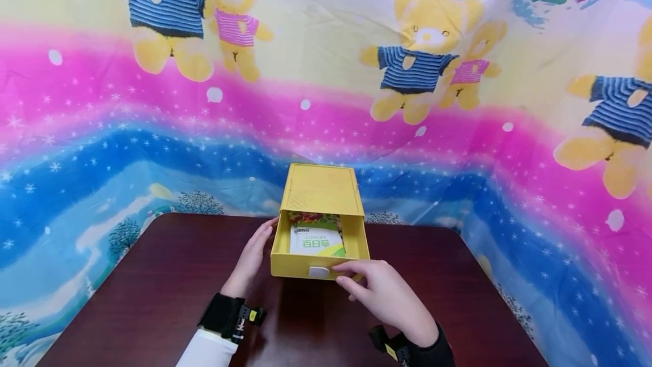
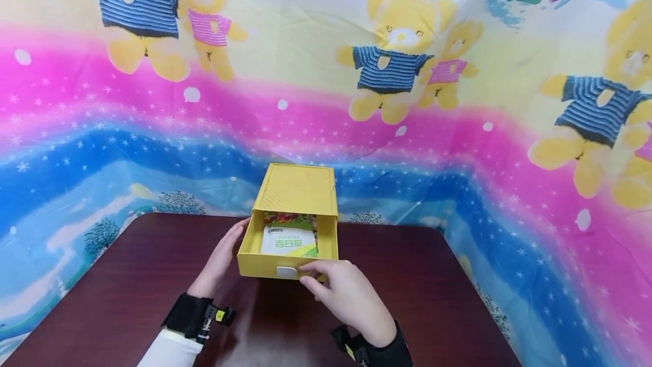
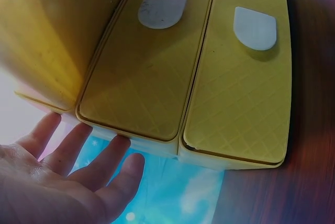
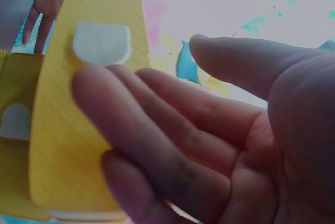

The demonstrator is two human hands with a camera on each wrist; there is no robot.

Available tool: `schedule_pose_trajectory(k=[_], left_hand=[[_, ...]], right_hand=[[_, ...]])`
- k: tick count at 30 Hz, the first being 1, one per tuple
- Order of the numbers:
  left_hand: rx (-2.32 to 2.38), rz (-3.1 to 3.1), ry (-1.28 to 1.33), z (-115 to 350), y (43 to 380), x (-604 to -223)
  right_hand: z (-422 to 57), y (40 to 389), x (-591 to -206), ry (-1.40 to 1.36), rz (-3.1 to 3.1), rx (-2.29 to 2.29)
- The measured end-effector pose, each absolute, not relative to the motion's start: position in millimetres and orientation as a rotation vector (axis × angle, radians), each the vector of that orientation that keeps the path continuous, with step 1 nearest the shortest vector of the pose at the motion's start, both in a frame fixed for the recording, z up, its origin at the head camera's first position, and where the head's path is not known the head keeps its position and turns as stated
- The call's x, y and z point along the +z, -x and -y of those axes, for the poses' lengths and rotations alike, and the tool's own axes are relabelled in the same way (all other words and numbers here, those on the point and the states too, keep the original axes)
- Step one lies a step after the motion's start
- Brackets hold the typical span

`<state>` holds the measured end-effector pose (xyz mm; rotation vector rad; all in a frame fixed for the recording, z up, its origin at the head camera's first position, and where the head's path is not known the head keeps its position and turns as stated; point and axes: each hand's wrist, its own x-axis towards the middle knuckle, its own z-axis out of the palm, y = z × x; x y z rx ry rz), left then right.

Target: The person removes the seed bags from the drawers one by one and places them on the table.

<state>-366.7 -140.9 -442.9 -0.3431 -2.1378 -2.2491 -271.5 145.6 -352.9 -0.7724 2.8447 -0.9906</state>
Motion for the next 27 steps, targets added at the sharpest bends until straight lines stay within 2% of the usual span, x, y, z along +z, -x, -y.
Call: schedule_pose_trajectory(k=[8, 15, 27], left_hand=[[-2.249, 2.116, 0.343, 135, 369, -443], [-2.245, 2.124, 0.322, 137, 369, -444], [-2.257, 2.115, 0.281, 137, 367, -445]], right_hand=[[-158, 274, -337, 0.852, -3.111, -1.016], [-157, 307, -320, 1.086, -3.204, -0.848], [-144, 352, -324, 1.259, -2.866, -0.411]])
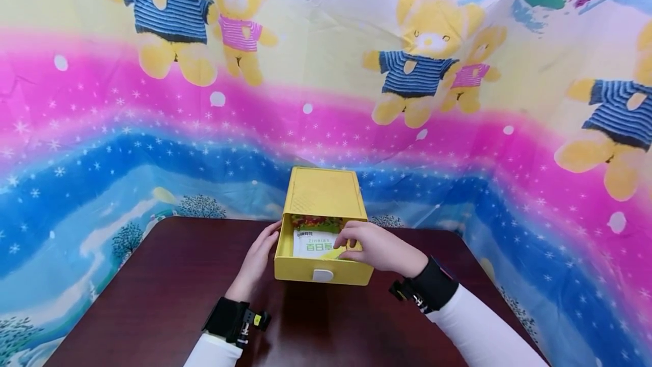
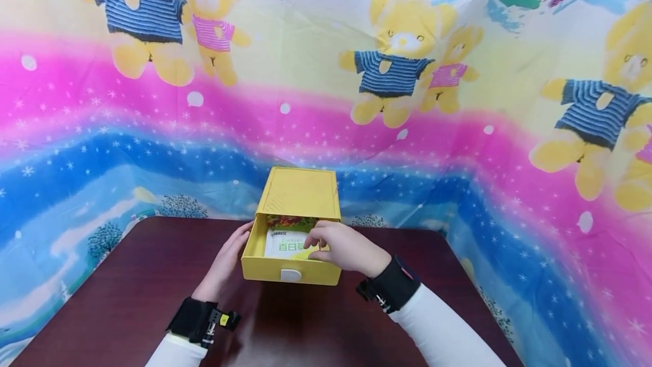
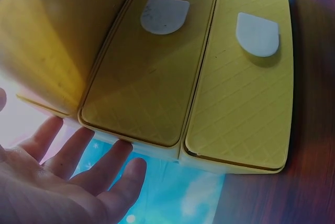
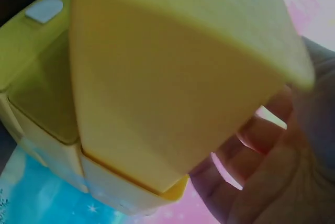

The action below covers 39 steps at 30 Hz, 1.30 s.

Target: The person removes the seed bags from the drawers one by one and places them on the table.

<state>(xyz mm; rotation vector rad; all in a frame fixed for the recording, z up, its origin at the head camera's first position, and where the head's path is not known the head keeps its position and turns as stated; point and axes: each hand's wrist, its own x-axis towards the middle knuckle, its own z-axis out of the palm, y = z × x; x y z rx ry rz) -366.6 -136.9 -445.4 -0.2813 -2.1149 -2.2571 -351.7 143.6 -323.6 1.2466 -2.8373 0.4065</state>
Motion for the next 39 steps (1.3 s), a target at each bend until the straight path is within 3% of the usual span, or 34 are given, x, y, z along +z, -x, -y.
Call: schedule_pose_trajectory(k=[17, 39], left_hand=[[-2.241, 2.101, 0.268, 133, 369, -444], [-2.223, 2.113, 0.261, 135, 368, -445]], right_hand=[[-133, 375, -321, -1.509, 2.864, 0.082], [-133, 385, -324, -1.456, 3.024, 0.122]])
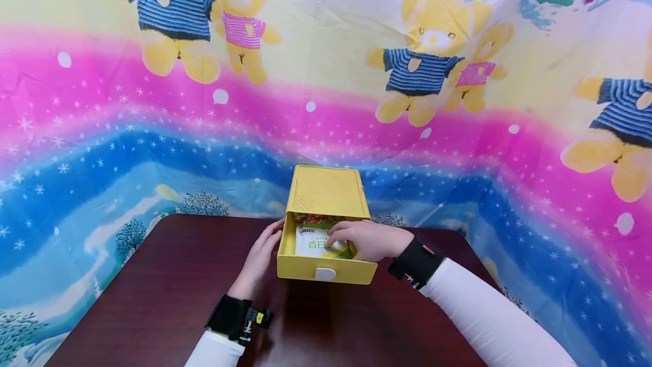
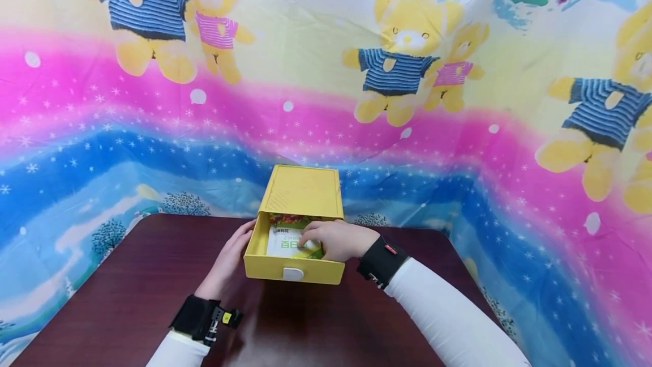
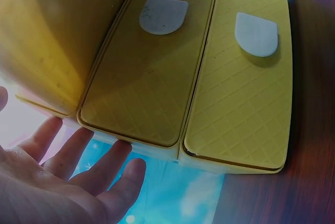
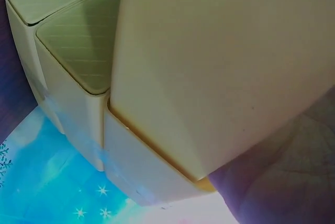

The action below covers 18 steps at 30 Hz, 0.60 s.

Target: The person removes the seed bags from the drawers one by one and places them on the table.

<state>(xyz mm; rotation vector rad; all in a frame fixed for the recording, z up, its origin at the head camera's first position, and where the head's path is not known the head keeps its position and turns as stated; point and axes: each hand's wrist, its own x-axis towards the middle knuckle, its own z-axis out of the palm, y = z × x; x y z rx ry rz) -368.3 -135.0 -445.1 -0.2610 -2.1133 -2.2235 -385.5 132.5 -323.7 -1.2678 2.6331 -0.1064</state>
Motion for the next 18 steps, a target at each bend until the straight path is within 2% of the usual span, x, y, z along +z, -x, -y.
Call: schedule_pose_trajectory(k=[8, 18], left_hand=[[-2.237, 2.107, 0.288, 136, 370, -447], [-2.234, 2.096, 0.275, 135, 369, -445]], right_hand=[[-140, 387, -327, 1.365, -2.662, -0.21], [-145, 383, -333, 1.644, -2.96, -0.242]])
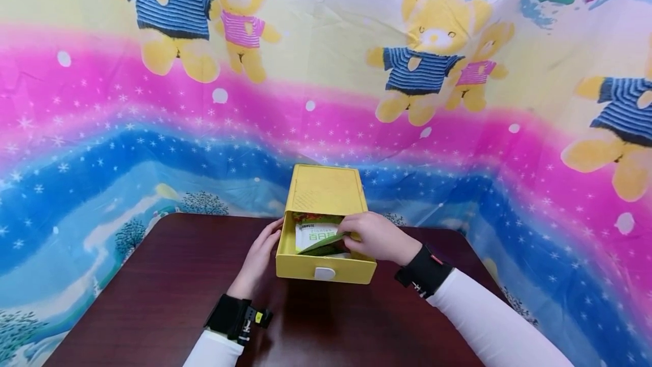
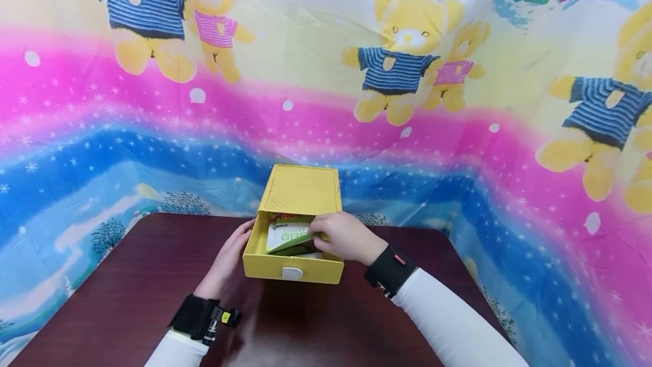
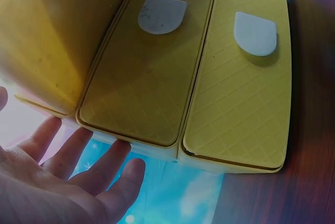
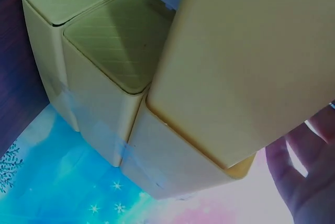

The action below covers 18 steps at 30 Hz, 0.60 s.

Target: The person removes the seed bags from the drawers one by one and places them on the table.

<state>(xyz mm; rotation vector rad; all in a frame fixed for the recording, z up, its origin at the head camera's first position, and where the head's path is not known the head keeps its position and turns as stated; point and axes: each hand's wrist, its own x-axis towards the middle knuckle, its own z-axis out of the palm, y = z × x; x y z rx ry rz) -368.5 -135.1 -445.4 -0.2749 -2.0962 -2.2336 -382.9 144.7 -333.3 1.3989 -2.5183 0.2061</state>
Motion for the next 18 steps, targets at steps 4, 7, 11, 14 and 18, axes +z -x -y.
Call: schedule_pose_trajectory(k=[4, 7, 11, 14, 18], left_hand=[[-2.225, 2.096, 0.286, 136, 368, -445], [-2.214, 2.104, 0.297, 136, 368, -445], [-2.207, 2.115, 0.295, 135, 369, -446], [-2.214, 2.109, 0.29, 136, 369, -446], [-2.218, 2.103, 0.289, 136, 368, -446]], right_hand=[[-147, 378, -335, -1.27, 2.403, 0.269], [-149, 376, -337, -1.206, 2.337, 0.329], [-150, 373, -337, -1.165, 2.219, 0.379], [-151, 371, -333, -1.129, 2.134, 0.407], [-153, 368, -326, -1.077, 2.076, 0.485]])
